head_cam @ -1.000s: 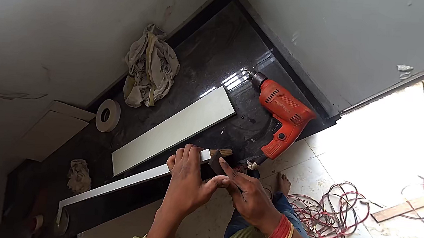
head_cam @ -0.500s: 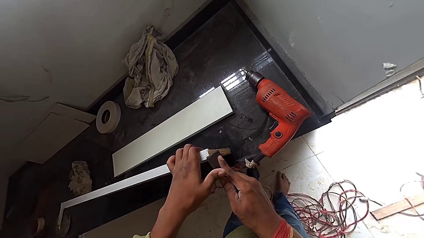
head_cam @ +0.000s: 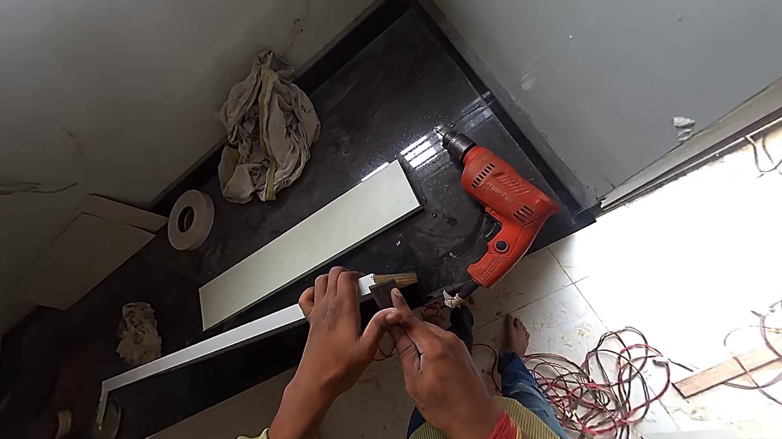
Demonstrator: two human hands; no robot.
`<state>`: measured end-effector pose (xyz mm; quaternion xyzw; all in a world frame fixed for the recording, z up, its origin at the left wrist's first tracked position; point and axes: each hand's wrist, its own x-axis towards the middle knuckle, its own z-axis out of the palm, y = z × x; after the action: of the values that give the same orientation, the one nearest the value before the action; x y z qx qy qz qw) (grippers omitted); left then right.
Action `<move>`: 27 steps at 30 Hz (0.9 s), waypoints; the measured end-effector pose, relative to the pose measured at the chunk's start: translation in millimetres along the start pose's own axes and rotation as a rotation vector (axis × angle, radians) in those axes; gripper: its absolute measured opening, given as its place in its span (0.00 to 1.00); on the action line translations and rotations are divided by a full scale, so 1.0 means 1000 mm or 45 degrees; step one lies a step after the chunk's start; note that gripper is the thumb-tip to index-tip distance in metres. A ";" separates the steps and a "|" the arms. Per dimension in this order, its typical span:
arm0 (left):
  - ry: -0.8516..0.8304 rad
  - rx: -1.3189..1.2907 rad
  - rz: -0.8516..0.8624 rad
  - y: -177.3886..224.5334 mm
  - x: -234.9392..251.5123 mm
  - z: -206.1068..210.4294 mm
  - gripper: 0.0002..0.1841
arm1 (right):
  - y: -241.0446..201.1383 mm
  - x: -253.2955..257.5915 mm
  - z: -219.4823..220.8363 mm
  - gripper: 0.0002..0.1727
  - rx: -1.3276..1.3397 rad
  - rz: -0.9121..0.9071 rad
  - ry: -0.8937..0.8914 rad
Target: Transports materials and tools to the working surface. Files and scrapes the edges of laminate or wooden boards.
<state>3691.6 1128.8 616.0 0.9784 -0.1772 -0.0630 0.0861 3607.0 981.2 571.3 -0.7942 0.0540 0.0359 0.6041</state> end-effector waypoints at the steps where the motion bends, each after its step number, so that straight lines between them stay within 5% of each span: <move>1: -0.008 -0.002 0.000 0.000 -0.001 -0.001 0.51 | -0.001 -0.001 0.000 0.26 0.012 0.008 -0.007; 16: 0.040 0.043 -0.013 0.004 -0.004 0.003 0.45 | -0.008 0.003 0.004 0.27 0.016 0.091 -0.025; 21: 0.023 0.014 0.042 -0.001 -0.003 0.000 0.53 | -0.003 -0.003 -0.003 0.26 0.069 0.023 -0.061; 27: 0.034 0.028 0.000 0.001 -0.003 0.003 0.50 | -0.005 0.000 -0.003 0.26 -0.018 0.013 -0.048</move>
<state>3687.9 1128.9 614.0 0.9800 -0.1765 -0.0480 0.0778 3607.3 979.6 576.8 -0.7973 0.0464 0.0542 0.5993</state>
